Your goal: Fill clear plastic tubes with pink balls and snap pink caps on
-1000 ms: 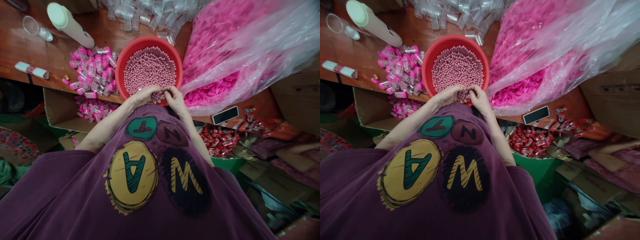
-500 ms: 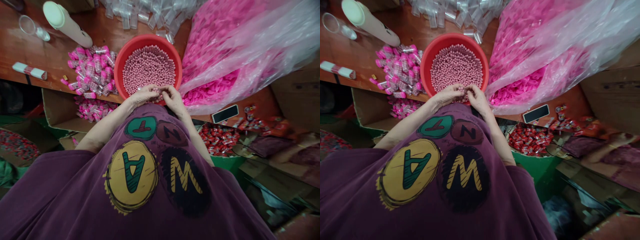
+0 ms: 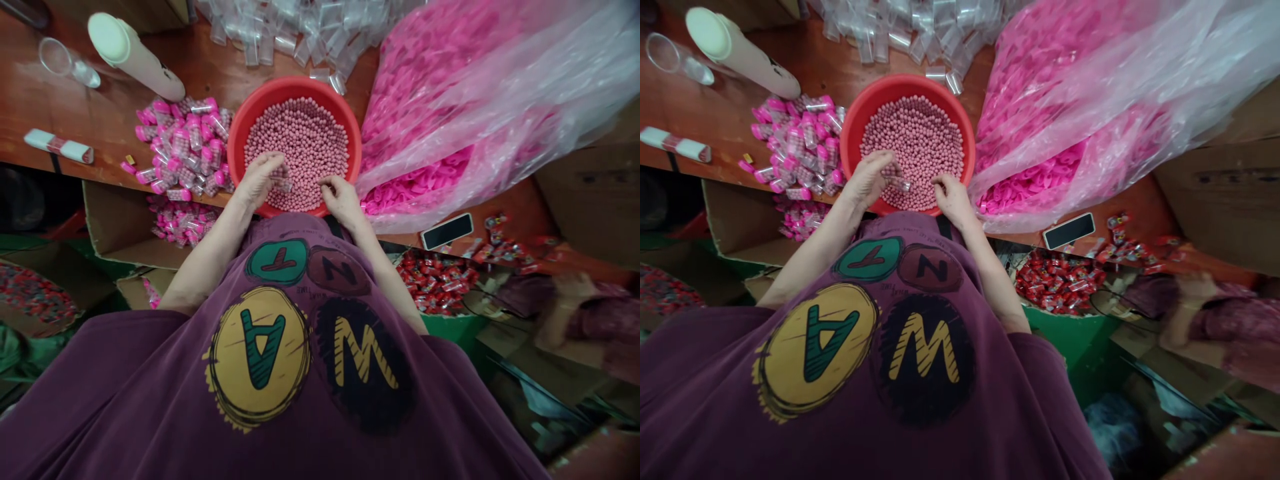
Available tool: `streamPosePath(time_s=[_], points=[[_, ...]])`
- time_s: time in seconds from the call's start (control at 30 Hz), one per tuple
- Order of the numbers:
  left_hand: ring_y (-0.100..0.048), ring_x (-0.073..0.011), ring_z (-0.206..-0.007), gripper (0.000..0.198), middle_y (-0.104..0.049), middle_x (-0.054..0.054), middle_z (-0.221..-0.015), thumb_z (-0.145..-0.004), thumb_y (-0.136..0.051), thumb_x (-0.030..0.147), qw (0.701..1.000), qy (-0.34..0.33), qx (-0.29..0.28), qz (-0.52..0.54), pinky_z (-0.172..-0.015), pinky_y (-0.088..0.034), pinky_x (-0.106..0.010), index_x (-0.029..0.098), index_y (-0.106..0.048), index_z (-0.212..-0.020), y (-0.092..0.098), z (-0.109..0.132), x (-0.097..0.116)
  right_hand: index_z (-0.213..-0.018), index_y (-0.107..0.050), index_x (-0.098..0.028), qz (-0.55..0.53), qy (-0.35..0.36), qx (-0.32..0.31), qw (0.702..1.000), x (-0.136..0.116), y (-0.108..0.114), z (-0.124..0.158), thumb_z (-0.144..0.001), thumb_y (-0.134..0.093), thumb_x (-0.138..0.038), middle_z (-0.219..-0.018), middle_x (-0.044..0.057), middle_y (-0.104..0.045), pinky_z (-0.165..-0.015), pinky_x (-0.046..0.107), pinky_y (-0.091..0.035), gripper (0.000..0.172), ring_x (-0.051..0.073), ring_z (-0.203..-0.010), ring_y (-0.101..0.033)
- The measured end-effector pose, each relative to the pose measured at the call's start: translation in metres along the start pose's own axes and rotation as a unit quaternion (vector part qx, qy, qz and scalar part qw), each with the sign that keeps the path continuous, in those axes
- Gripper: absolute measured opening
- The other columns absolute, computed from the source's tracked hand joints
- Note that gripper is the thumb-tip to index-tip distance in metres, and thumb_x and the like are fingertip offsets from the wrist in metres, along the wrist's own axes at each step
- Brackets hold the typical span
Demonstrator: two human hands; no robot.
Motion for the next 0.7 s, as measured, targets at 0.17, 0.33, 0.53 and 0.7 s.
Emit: streamPosePath(time_s=[0.17,0.33,0.53,0.7], points=[[-0.072,-0.0194,-0.092,0.029,-0.064,0.000,-0.085,-0.101,-0.080,0.043,0.998,-0.010,0.059,-0.006,-0.080,-0.050,-0.030,0.022,-0.061,-0.105,0.020,0.006,0.006,-0.110,-0.074,-0.020,0.106,0.022,-0.127,0.986,-0.009,-0.052,-0.029,-0.101,-0.056,-0.016,-0.122,0.016,-0.078,-0.114,0.051,-0.058,0.021,0.032,-0.118,-0.071],[-0.069,-0.0165,-0.081,0.035,-0.069,0.000,-0.084,-0.090,-0.087,0.043,0.998,-0.031,0.062,0.007,-0.074,-0.049,-0.029,0.025,-0.060,-0.101,0.041,0.018,-0.001,-0.131,-0.072,-0.009,0.209,0.020,-0.200,0.957,-0.016,-0.103,-0.047,-0.103,-0.059,-0.014,-0.139,0.024,-0.072,-0.122,0.054,-0.054,0.032,0.036,-0.132,-0.067],[-0.066,-0.0147,-0.074,0.039,-0.070,0.001,-0.082,-0.083,-0.092,0.046,0.998,-0.055,0.021,0.005,-0.068,-0.050,-0.027,0.024,-0.062,-0.096,0.051,0.023,-0.016,-0.150,-0.063,-0.017,0.111,0.060,-0.059,0.990,-0.015,-0.067,-0.029,-0.108,-0.055,-0.021,-0.148,0.018,-0.071,-0.124,0.050,-0.055,0.042,0.030,-0.137,-0.067],[-0.070,-0.0130,-0.076,0.035,-0.071,0.001,-0.086,-0.082,-0.094,0.035,0.998,-0.046,-0.039,0.025,-0.068,-0.055,-0.024,0.023,-0.063,-0.094,0.018,0.018,-0.019,-0.120,-0.071,-0.021,0.065,-0.035,0.190,0.979,0.034,0.042,0.038,-0.114,-0.046,-0.035,-0.114,0.010,-0.079,-0.103,0.043,-0.062,0.029,0.024,-0.105,-0.075]])
Point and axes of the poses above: each hand's wrist, its own z-axis away from the middle knuckle, its own y-axis out of the back of the hand, x = y × z, the point moved 7 cm from there along -z, towards the middle knuckle
